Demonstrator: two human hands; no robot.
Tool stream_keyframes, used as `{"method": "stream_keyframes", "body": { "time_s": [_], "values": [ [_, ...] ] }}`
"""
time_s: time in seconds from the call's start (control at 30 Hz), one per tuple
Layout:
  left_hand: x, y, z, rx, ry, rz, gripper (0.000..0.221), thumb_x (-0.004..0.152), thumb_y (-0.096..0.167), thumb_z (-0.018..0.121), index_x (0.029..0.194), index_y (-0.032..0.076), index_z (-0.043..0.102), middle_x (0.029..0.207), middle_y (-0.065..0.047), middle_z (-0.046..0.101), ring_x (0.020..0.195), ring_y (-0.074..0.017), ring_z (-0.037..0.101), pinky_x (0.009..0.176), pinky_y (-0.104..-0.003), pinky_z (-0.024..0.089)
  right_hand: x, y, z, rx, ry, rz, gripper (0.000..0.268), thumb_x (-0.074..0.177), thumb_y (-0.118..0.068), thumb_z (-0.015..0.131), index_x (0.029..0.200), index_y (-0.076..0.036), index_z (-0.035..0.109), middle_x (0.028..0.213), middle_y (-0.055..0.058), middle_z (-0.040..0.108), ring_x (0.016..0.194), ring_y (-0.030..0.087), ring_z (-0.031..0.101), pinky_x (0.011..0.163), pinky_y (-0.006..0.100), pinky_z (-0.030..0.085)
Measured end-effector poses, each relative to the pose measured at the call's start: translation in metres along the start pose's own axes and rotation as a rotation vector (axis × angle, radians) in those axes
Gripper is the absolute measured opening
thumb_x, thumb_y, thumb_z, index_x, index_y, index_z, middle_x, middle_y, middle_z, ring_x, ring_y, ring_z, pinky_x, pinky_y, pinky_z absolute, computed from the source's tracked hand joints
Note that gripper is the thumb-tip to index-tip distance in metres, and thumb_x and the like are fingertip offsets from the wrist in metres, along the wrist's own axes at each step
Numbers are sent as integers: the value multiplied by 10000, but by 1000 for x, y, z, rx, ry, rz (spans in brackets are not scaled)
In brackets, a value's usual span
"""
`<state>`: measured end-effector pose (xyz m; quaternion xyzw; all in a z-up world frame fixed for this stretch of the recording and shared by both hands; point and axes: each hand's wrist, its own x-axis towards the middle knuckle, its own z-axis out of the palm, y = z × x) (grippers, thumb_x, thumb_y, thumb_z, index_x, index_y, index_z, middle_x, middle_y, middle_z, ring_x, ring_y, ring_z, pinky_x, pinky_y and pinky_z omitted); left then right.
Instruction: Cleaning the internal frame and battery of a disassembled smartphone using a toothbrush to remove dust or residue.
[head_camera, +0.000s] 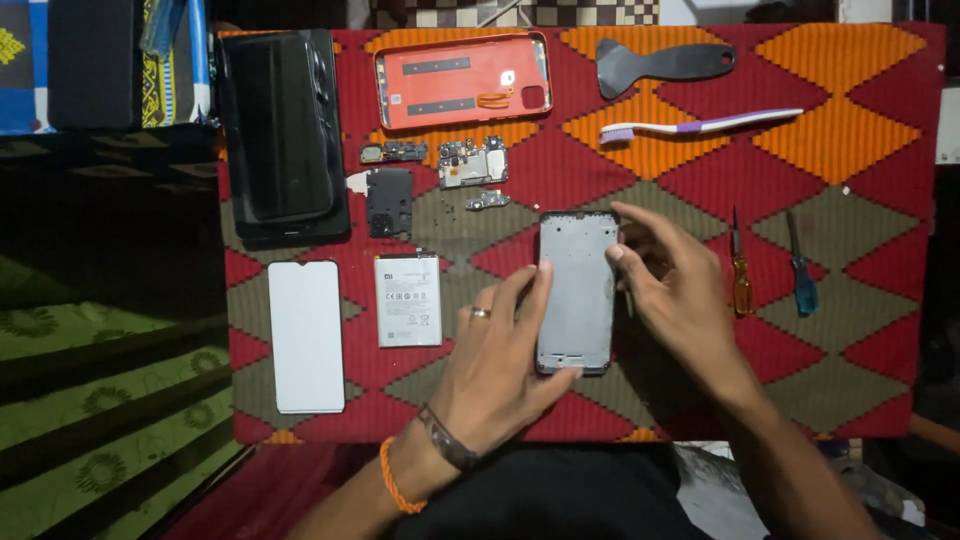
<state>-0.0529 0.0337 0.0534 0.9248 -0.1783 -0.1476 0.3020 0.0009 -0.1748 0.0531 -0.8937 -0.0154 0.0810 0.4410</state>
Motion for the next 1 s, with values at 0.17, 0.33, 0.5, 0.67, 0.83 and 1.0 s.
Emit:
{"method": "stream_keyframes", "body": {
  "time_s": [0.17, 0.33, 0.5, 0.67, 0.83, 1.0],
  "values": [
    [-13, -8, 10, 141, 66, 108, 916, 774, 409, 896, 1496, 141, 402, 1526, -235, 376, 1316, -415, 434, 943, -555, 462, 2, 5, 7, -6, -13, -33, 414, 994, -154, 629, 1399, -77, 593, 1181, 123, 693, 1028, 230, 672, 814, 324, 562],
    [-16, -10, 11, 166, 147, 163, 659, 762, 352, 903, 1290, 123, 582, 1469, -234, 437, 1304, -401, 464, 916, -540, 484, 1, 1, 11, -76, 27, -63, 405, 1015, -144, 624, 1414, -78, 601, 1094, 116, 670, 946, 226, 649, 736, 326, 541],
    [-17, -11, 8, 146, 199, 265, 414, 795, 284, 877, 1114, 142, 654, 1416, -207, 513, 1285, -384, 472, 923, -517, 467, 3, 6, 13, -161, 68, -121, 408, 989, -96, 681, 1392, -54, 634, 1097, 121, 637, 852, 200, 611, 621, 283, 505],
    [-17, -10, 8, 115, 234, 332, 252, 853, 225, 848, 951, 101, 651, 1325, -213, 578, 1261, -383, 497, 904, -517, 468, 4, -1, 12, -154, 45, -110, 407, 991, -81, 677, 1395, -54, 628, 1072, 113, 622, 850, 193, 615, 629, 268, 520],
    [-16, -11, 10, 105, 257, 412, 212, 886, 169, 842, 905, 78, 652, 1271, -180, 601, 1232, -397, 517, 929, -511, 487, 5, -4, 12, -147, 14, -76, 405, 997, -77, 660, 1398, -35, 616, 1028, 109, 609, 838, 188, 607, 637, 268, 532],
    [-15, -13, 12, 91, 220, 496, 149, 939, 113, 771, 904, 34, 650, 1201, -165, 632, 1179, -361, 552, 962, -510, 486, 5, -4, 12, -221, 9, -92, 386, 989, -84, 672, 1369, -30, 630, 1010, 123, 611, 838, 213, 611, 649, 306, 523]
  ]
}}
